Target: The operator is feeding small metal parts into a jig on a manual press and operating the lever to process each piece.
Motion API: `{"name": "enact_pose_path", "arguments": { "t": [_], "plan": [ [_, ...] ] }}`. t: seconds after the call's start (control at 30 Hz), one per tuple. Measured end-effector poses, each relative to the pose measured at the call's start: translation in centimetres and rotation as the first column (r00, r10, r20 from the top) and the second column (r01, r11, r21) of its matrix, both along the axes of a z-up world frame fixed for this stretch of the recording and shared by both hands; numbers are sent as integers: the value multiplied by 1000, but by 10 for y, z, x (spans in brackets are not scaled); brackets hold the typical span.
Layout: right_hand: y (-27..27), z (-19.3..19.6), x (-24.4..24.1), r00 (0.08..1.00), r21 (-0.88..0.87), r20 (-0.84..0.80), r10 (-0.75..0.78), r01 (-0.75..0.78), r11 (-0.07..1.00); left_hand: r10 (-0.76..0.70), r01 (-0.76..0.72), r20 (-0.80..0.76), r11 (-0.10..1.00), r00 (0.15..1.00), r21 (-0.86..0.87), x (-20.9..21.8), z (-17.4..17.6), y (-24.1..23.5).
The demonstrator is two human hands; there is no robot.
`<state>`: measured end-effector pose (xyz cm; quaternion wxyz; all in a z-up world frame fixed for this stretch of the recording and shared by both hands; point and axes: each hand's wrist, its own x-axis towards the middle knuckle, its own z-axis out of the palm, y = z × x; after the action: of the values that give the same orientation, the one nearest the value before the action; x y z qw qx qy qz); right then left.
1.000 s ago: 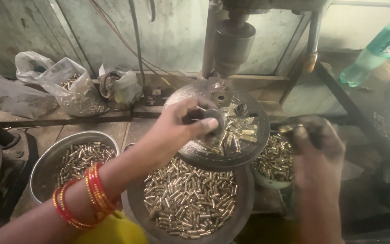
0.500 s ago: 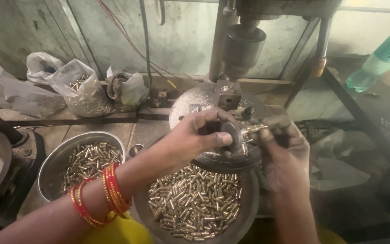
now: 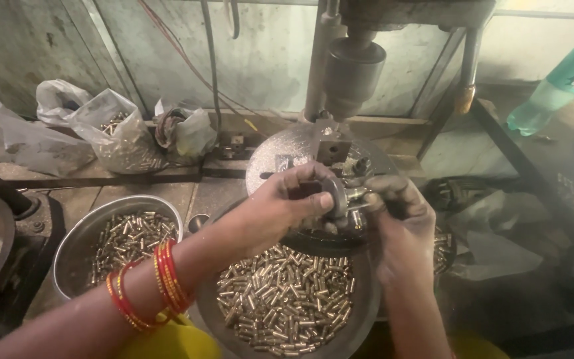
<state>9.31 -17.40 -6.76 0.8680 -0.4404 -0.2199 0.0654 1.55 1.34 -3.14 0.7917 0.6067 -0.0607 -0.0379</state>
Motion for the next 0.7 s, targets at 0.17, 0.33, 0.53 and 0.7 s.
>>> {"name": "enact_pose_path", "arguments": {
  "t": [0.17, 0.33, 0.53, 0.7],
  "plan": [
    [2, 9, -4, 962, -279, 205, -178, 232, 932, 158, -157, 17, 951, 987, 268, 6, 10, 2],
    [1, 5, -1, 911, -324, 262, -320, 395, 860, 390, -489, 295, 672, 872, 557, 9, 25, 3],
    [-3, 8, -6, 863, -423, 399, -312, 474, 772, 283, -609, 552, 520, 784, 598, 15, 23, -3],
    [-2, 11, -10, 786, -380, 546, -290, 541, 750, 163, -592, 577, 362, 801, 720, 12, 34, -13]
  ]
}}
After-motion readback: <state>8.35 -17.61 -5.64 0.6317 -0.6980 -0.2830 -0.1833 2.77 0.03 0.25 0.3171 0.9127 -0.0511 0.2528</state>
